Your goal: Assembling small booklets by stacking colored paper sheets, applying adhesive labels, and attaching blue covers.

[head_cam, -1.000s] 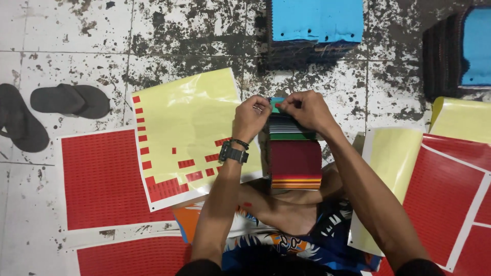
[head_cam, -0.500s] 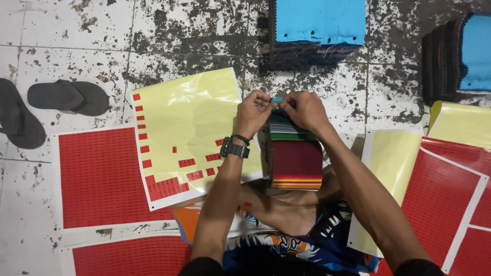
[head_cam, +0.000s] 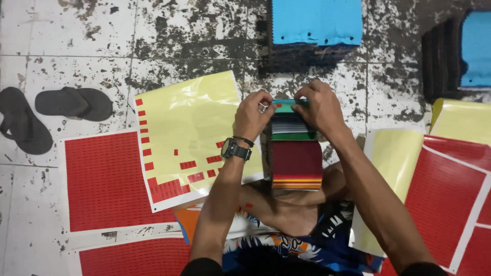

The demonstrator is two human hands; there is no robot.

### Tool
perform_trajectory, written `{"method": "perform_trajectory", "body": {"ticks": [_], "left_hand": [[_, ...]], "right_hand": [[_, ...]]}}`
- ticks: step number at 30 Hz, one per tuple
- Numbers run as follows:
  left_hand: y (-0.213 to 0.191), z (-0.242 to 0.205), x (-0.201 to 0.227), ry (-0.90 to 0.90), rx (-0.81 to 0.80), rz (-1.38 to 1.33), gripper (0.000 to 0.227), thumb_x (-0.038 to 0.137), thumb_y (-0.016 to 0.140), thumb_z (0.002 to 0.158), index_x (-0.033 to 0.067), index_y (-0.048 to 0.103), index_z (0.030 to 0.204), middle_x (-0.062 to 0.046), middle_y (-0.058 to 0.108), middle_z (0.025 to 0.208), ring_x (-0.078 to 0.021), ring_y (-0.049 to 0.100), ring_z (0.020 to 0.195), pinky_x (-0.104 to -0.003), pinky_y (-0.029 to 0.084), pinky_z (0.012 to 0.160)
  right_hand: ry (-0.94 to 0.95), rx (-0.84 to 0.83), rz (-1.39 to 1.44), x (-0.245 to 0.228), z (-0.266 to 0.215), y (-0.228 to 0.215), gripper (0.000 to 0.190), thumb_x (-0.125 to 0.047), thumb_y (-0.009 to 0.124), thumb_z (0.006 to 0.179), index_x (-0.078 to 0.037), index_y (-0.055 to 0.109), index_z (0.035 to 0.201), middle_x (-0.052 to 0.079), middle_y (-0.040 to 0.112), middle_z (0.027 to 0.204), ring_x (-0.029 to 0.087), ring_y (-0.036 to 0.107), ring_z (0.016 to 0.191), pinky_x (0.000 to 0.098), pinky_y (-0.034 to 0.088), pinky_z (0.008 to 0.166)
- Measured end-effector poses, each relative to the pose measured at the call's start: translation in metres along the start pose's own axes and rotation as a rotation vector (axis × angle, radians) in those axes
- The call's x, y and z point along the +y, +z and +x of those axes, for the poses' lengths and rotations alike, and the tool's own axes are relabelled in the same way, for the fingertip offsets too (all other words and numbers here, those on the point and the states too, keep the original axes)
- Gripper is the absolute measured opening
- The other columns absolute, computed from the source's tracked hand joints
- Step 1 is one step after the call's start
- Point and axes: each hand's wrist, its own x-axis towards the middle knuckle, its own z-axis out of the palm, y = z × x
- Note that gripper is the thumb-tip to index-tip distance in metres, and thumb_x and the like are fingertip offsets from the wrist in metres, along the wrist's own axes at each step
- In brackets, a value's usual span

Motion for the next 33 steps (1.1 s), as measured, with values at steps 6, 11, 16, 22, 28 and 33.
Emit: {"method": "perform_trajectory", "body": {"ticks": [6, 11, 16, 22, 28, 33], "left_hand": [[0.007, -0.005, -0.005, 0.182, 0.11, 0.055, 0.014, 0.024, 0.078, 0.085, 0.0212, 0.068, 0.095, 0.001, 0.068, 0.083, -0.0204, 0.07, 0.079, -0.039, 0.06, 0.071], [0.001, -0.009, 0.003, 0.282, 0.112, 0.089, 0.014, 0.019, 0.076, 0.088, 0.0189, 0.069, 0.1, 0.0, 0.064, 0.09, -0.0226, 0.07, 0.081, -0.041, 0.06, 0.072], [-0.005, -0.006, 0.009, 0.444, 0.085, 0.165, 0.015, 0.017, 0.075, 0.09, 0.0173, 0.073, 0.105, -0.002, 0.061, 0.093, -0.0281, 0.068, 0.085, -0.042, 0.059, 0.075], [0.001, -0.001, -0.006, 0.504, 0.097, 0.198, 0.013, 0.016, 0.077, 0.089, 0.0183, 0.071, 0.1, 0.001, 0.059, 0.094, -0.0283, 0.065, 0.094, -0.041, 0.057, 0.083], [-0.003, 0.0, -0.008, 0.506, 0.043, 0.122, 0.011, 0.015, 0.077, 0.089, 0.0184, 0.069, 0.096, 0.002, 0.062, 0.095, -0.0269, 0.064, 0.102, -0.041, 0.053, 0.092], [-0.007, -0.001, -0.008, 0.36, -0.232, -0.059, 0.008, 0.019, 0.065, 0.096, 0.0151, 0.059, 0.101, -0.009, 0.068, 0.09, -0.038, 0.065, 0.1, -0.05, 0.052, 0.087]], "right_hand": [[-0.187, 0.247, -0.137, 0.011, -0.008, 0.018, 0.012, -0.022, 0.086, 0.082, -0.02, 0.074, 0.079, 0.001, 0.068, 0.081, 0.024, 0.07, 0.083, 0.0356, 0.059, 0.067], [-0.298, 0.413, -0.225, 0.013, -0.011, 0.028, 0.021, -0.023, 0.073, 0.094, -0.019, 0.067, 0.075, -0.002, 0.063, 0.081, 0.02, 0.065, 0.079, 0.0341, 0.053, 0.063], [-0.336, 0.418, -0.228, 0.007, -0.013, 0.02, 0.014, -0.022, 0.068, 0.097, -0.018, 0.065, 0.083, -0.001, 0.062, 0.081, 0.022, 0.066, 0.079, 0.0355, 0.052, 0.061], [-0.392, 0.429, -0.249, -0.001, -0.012, 0.008, 0.018, -0.02, 0.066, 0.097, -0.018, 0.062, 0.08, -0.004, 0.061, 0.083, 0.021, 0.064, 0.079, 0.0355, 0.051, 0.062], [-0.451, 0.385, -0.19, 0.004, -0.012, -0.004, 0.02, -0.021, 0.062, 0.102, -0.016, 0.061, 0.083, -0.001, 0.062, 0.087, 0.025, 0.064, 0.084, 0.0379, 0.051, 0.067], [-0.077, -0.407, 0.267, -0.037, -0.014, -0.079, 0.021, -0.028, 0.058, 0.098, -0.009, 0.057, 0.108, 0.023, 0.074, 0.094, 0.047, 0.071, 0.094, 0.0582, 0.054, 0.084]]}}
